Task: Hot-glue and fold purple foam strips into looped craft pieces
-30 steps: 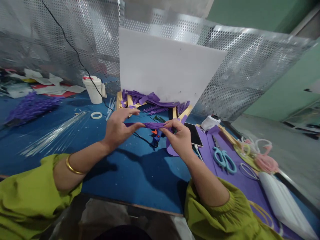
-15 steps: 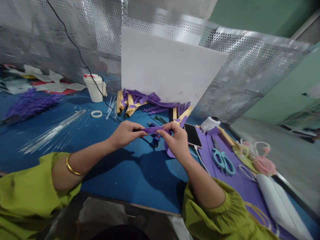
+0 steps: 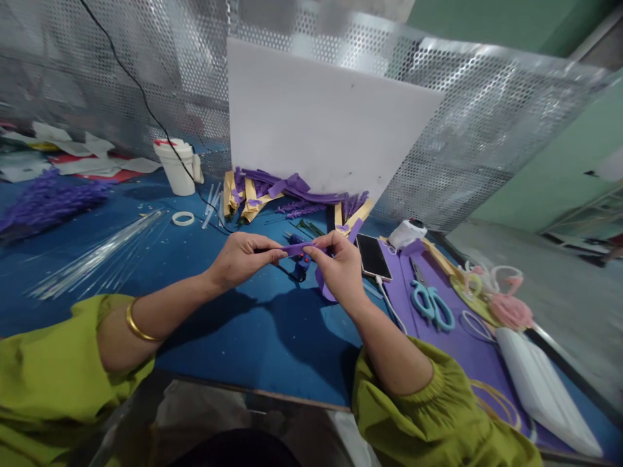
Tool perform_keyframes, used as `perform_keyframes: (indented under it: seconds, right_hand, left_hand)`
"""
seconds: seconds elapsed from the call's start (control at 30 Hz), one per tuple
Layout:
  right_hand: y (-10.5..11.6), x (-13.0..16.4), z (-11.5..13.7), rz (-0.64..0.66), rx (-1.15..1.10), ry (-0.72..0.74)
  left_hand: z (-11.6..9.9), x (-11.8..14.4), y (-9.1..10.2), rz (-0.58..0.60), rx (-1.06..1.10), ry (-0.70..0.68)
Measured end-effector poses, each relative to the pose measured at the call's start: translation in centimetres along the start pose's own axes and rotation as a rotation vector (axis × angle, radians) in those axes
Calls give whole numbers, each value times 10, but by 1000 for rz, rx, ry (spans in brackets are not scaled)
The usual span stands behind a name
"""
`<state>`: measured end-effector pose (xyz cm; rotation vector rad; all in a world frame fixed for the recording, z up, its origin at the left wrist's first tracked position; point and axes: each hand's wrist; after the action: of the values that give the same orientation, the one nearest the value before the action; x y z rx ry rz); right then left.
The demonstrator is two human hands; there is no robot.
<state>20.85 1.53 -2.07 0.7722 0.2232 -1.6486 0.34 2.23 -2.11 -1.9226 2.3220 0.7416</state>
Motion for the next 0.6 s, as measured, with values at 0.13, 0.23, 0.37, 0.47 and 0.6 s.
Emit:
perform_keyframes:
  seconds: [0.13,0.23,0.37,0.47,0.6]
  right_hand:
    - [-1,1,-1,-27,-52,81]
    - [-2,3,1,-5,-34,129]
    - [-4,5,3,35,-5,174]
    - [-5,7,4,29,6,206]
    - [-7,10,5,51,21,224]
  left_hand:
    - [-1,1,-1,53,22,90]
    - [-1,2,-1,48,8,111]
    - [0,1,0,34,7,79]
    - [0,2,0,47,13,63]
    - [-2,4,-1,62,3,49]
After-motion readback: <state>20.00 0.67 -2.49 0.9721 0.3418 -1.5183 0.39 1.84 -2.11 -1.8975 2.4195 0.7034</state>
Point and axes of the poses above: each hand's wrist, its own x-axis away from the middle knuckle, its own y-axis out of the back of the hand, z = x × y, and after that the axes turned 6 degrees about y, right-handed
